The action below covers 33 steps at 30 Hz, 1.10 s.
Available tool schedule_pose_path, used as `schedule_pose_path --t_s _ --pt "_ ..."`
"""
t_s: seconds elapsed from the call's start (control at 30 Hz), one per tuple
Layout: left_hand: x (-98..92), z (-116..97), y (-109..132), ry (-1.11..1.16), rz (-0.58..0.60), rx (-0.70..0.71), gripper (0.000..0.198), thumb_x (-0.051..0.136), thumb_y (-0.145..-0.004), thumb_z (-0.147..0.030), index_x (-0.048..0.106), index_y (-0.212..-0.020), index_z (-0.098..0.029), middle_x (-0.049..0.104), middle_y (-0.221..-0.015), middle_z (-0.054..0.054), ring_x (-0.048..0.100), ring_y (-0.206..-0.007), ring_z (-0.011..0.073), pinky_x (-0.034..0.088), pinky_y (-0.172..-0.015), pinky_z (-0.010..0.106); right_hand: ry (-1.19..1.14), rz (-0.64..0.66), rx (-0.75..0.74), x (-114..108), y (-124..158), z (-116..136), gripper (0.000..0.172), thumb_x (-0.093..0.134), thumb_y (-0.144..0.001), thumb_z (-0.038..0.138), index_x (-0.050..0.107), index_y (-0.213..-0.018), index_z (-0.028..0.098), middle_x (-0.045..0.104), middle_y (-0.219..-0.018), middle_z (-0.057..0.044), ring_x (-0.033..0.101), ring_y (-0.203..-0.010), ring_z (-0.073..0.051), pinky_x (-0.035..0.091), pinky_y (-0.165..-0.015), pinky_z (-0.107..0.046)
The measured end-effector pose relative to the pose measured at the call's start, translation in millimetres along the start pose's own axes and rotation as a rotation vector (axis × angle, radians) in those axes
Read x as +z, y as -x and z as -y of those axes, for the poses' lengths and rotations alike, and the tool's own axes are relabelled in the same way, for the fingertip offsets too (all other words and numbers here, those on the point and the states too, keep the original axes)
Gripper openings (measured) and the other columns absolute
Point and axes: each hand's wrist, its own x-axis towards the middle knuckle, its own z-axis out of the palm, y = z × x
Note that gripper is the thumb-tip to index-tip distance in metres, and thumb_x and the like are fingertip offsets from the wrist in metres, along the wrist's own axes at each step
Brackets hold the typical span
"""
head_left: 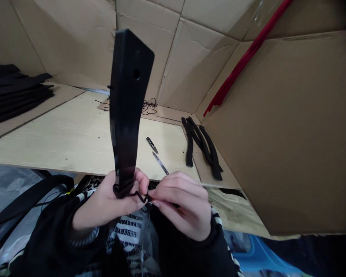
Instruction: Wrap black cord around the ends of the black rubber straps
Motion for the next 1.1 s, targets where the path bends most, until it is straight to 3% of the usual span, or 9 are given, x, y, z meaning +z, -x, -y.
schedule_pose_path --t_s 0.13,0.4,0.6,0.87,0.97,1.1 --pt "-1.0 0 0 -0.032 0.016 -0.031 0.014 0.067 -0.073 -0.025 0.055 -0.072 -0.018 0.038 -0.056 -0.006 0.032 -0.052 0.0076 0.028 -0.049 0.018 0.022 0.053 -0.02 -2 0 0 0.012 0.063 -0.077 0.005 0.067 -0.085 0.013 0.068 -0.077 -0.006 0.059 -0.073 -0.013 0.052 -0.067 -0.025" --pt "1.6 -3 -6 -0.04 -0.095 0.019 0.015 0.068 -0.07 -0.024 0.055 -0.071 -0.017 0.041 -0.058 -0.005 0.033 -0.054 0.0076 0.026 -0.049 0.019 0.232 -0.069 -0.059 13 5 1 0.014 0.064 -0.075 0.005 0.064 -0.084 0.015 0.066 -0.071 -0.004 0.058 -0.068 -0.013 0.053 -0.064 -0.025" --pt "0.4 -3 -5 -0.048 -0.101 0.025 0.015 0.068 -0.069 -0.025 0.055 -0.071 -0.016 0.041 -0.058 -0.004 0.033 -0.053 0.0072 0.026 -0.047 0.018 0.273 -0.117 -0.042 17 4 0 0.014 0.062 -0.073 0.005 0.06 -0.077 0.018 0.062 -0.065 -0.001 0.054 -0.06 -0.011 0.049 -0.057 -0.024" --pt "-6.9 -6 1 0.025 -0.148 0.019 0.018 0.066 -0.071 -0.027 0.05 -0.069 -0.019 0.032 -0.052 -0.007 0.025 -0.047 0.0056 0.018 -0.04 0.015 0.186 -0.124 0.127 1 7 -14 0.012 0.056 -0.073 0.007 0.054 -0.069 0.017 0.054 -0.061 0.0 0.05 -0.058 -0.011 0.042 -0.056 -0.026" --pt "-6.0 -6 1 0.028 -0.15 0.015 0.018 0.066 -0.071 -0.026 0.05 -0.069 -0.019 0.032 -0.052 -0.008 0.023 -0.045 0.0047 0.016 -0.038 0.015 0.097 -0.106 0.176 1 8 -13 0.008 0.058 -0.077 0.011 0.059 -0.083 0.016 0.06 -0.073 -0.003 0.056 -0.068 -0.013 0.047 -0.063 -0.027" --pt "-4.8 -6 -1 0.023 -0.124 0.021 0.018 0.066 -0.071 -0.027 0.051 -0.07 -0.019 0.032 -0.051 -0.008 0.021 -0.042 0.0037 0.013 -0.036 0.015 -0.013 -0.043 0.197 10 7 -8 0.026 0.061 -0.081 0.02 0.059 -0.106 0.017 0.066 -0.092 -0.006 0.062 -0.084 -0.016 0.051 -0.074 -0.03"
